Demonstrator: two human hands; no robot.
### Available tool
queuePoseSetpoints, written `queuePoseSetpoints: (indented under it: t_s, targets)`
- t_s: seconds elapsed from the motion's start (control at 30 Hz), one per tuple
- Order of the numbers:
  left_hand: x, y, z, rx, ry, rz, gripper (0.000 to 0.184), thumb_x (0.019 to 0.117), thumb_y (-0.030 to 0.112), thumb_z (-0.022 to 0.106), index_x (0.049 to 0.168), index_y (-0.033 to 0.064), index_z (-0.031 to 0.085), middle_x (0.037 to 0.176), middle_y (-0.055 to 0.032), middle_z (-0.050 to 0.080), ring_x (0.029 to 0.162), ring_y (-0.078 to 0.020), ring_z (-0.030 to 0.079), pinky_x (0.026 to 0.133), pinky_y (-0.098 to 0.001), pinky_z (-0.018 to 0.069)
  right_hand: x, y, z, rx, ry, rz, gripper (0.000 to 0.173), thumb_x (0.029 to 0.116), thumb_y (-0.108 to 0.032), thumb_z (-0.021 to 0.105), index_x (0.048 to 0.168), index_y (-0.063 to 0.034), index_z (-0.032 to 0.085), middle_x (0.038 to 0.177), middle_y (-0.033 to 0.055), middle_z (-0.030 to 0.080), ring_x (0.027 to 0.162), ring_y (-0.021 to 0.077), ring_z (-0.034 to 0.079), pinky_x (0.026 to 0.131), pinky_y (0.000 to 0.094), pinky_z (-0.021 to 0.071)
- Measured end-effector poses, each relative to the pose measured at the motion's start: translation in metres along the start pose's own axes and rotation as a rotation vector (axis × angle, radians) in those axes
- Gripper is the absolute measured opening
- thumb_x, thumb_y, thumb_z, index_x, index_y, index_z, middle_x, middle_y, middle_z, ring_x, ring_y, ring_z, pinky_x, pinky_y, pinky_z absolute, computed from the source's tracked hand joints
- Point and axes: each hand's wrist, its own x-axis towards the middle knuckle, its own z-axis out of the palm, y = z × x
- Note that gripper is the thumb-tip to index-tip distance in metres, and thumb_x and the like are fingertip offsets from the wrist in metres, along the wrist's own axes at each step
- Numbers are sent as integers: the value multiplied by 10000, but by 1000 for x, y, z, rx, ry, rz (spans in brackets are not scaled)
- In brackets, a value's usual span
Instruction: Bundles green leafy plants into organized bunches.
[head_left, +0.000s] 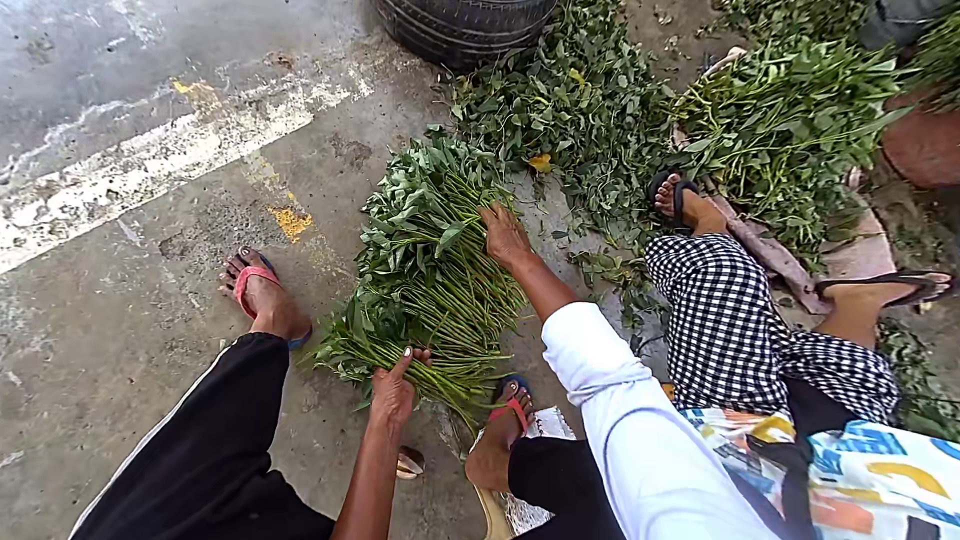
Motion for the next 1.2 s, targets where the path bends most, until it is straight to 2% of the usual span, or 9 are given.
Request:
queuePoseSetpoints:
  t_s: [0.1,0.17,0.27,0.57,0.77,0.87,0.93,1.07,1.2]
  targets:
    - [-2,0,6,10,-8,20,180,1042,-31,493,1211,-71,541,891,-169,723,806,-275,745,810,-426,636,17,3,4,-56,-78,13,673,937,84,554,1560,-147,450,1679,196,263,1509,461,306,1107,713,337]
    - [-3,-1,6,8,-23,43,178,1043,-34,486,1206,-74,544,895,-172,728,813,-279,747,816,-424,635,17,7,6,-102,-75,-56,486,961,70,535,1424,-68,589,1592,230,408,1458,466,387,1109,700,341]
    - [-3,-2,6,-15,-34,74,181,1043,-44,475,1211,-66,539,908,-172,724,829,-285,747,826,-435,634,7,11,0,-150,-16,-195,265,989,-3,556,1213,-8,697,1241,243,665,1183,443,620,1027,655,403]
    - [-7,-8,6,37,-105,160,223,1016,-78,508,1235,-104,539,1083,-222,735,984,-307,737,898,-435,606,-120,-81,-3,389,-123,-247,232,894,-141,784,1075,-8,728,949,166,713,853,310,692,823,525,574]
    - [-16,-9,12,105,-32,187,310,934,-157,557,1190,8,503,990,-60,671,864,-108,677,783,-298,595,-151,-136,26,380,-382,-304,345,993,-291,655,1161,7,701,1099,188,713,1078,329,661,1018,540,431]
    - [-10,-5,6,38,-31,196,308,961,-114,572,1252,-35,513,1032,-136,687,908,-199,700,827,-376,608,-137,-129,29,480,-354,-380,377,1006,-351,647,1145,-11,733,1106,175,700,1086,305,651,1009,493,487]
    - [-7,-2,6,-6,-31,184,217,999,-84,533,1215,-71,540,955,-184,728,860,-282,743,808,-426,630,-113,-113,22,427,-179,-349,383,994,-356,677,1212,-46,726,1189,182,684,1167,343,627,1016,549,479]
    - [-5,-2,6,-42,-13,126,210,1041,-36,491,1243,-94,500,1051,-234,732,937,-321,753,856,-439,626,-49,-54,17,208,20,-10,780,899,-385,787,1505,-5,475,1536,251,465,1442,450,412,1105,659,387]
    - [-5,-2,6,-37,-26,95,220,1056,-7,477,1251,-106,497,1055,-257,736,972,-342,752,889,-446,617,-23,-20,36,134,-53,177,1074,835,-490,827,1615,-16,262,1665,246,255,1556,441,194,1190,695,230]
